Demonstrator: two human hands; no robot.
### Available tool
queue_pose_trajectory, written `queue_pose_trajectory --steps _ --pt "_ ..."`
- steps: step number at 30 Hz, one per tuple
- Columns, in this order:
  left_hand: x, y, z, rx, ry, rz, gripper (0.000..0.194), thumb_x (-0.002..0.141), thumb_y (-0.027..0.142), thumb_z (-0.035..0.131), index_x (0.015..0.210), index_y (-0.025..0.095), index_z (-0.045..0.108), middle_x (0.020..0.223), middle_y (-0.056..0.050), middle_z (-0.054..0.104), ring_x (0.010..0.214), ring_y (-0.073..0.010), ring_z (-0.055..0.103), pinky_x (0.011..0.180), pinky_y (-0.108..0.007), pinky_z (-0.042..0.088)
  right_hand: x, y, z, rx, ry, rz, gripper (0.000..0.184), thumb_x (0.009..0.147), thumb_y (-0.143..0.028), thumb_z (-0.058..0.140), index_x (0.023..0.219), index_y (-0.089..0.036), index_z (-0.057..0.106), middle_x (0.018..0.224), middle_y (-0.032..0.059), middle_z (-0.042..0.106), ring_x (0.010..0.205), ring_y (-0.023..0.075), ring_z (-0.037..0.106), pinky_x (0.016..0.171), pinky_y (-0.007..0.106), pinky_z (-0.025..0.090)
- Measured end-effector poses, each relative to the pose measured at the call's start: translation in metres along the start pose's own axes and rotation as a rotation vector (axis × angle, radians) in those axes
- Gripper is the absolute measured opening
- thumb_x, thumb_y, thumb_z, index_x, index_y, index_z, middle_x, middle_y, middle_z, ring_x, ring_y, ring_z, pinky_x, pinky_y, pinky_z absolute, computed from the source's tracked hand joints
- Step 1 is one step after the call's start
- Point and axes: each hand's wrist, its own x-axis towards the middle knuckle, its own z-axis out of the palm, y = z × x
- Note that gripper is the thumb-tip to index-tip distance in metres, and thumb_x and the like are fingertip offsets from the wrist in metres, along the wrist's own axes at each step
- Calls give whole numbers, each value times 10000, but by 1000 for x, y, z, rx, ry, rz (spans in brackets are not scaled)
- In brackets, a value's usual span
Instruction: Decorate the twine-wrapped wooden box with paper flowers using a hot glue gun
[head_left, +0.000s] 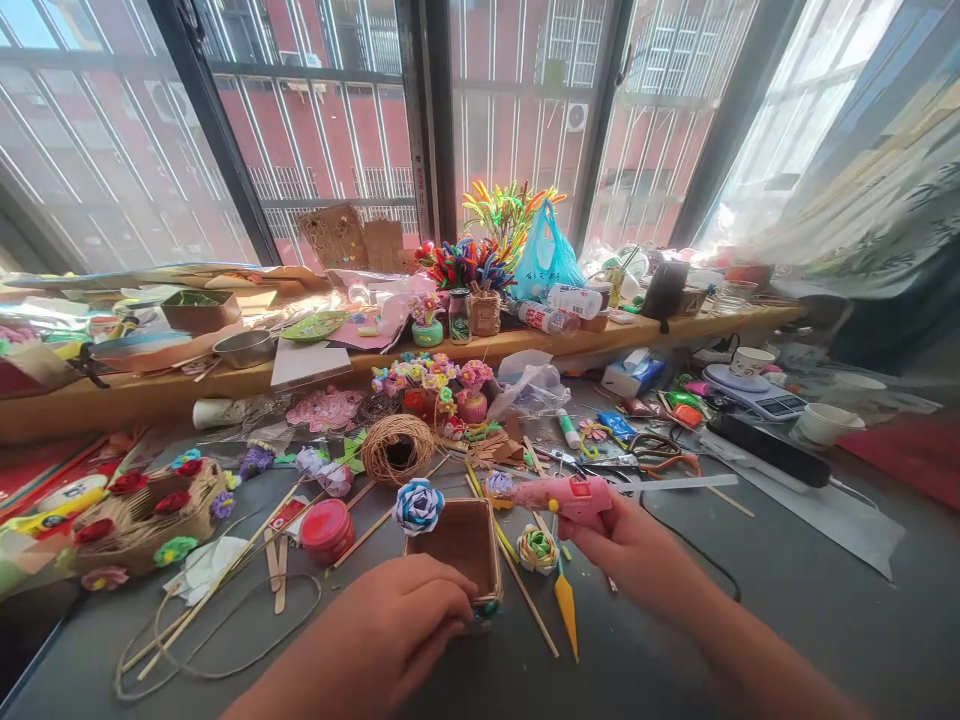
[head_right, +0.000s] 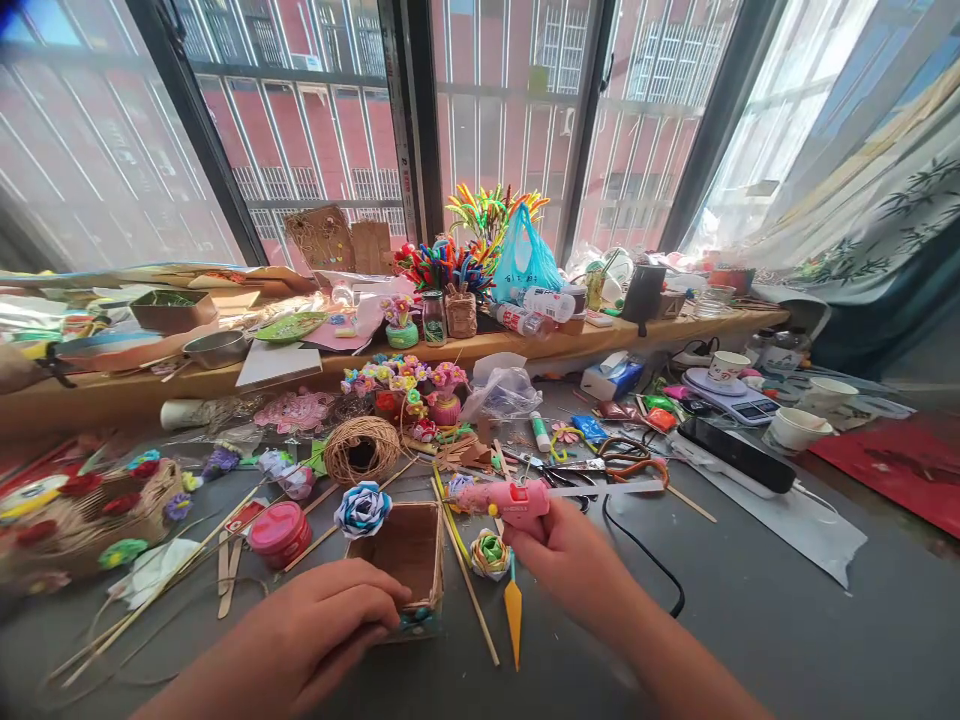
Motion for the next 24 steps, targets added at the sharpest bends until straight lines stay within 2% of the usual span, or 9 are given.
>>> queue_pose_trajectory --steps 5,11,18,24 --pt "-8 -11 5 -149 122 31 189 1029 104 513 1069 262 609 1042 -17 748 950 -139 699 864 -213 546 2 -5 8 -30 -16 -70 380 807 -302 621 1130 -225 805 859 28 756 798 229 660 720 315 519" --pt "-14 -22 10 -214 150 33 231 1024 93 547 1135 276 635 1095 -21 755 1005 -131 706 907 -209 538 4 2 12 -104 33 -49 252 782 -271 622 924 -204 819 738 15 726 746 229 671 731 323 545" --pt "-10 -19 10 -178 184 76 209 1016 106 565 1131 259 650 1053 -30 780 960 -145 718 877 -221 546 2 -4 11 -120 -53 -151 370 788 -242 592 1052 -273 849 776 12 783 1009 320 733 924 389 572" --pt "-11 -17 9 -172 180 68 213 1014 108 568 1135 260 654 1056 -31 786 954 -152 720 873 -231 552 -1 4 13 -193 -8 -172 325 783 -234 599 967 -322 851 789 6 795 1112 354 724 988 433 566"
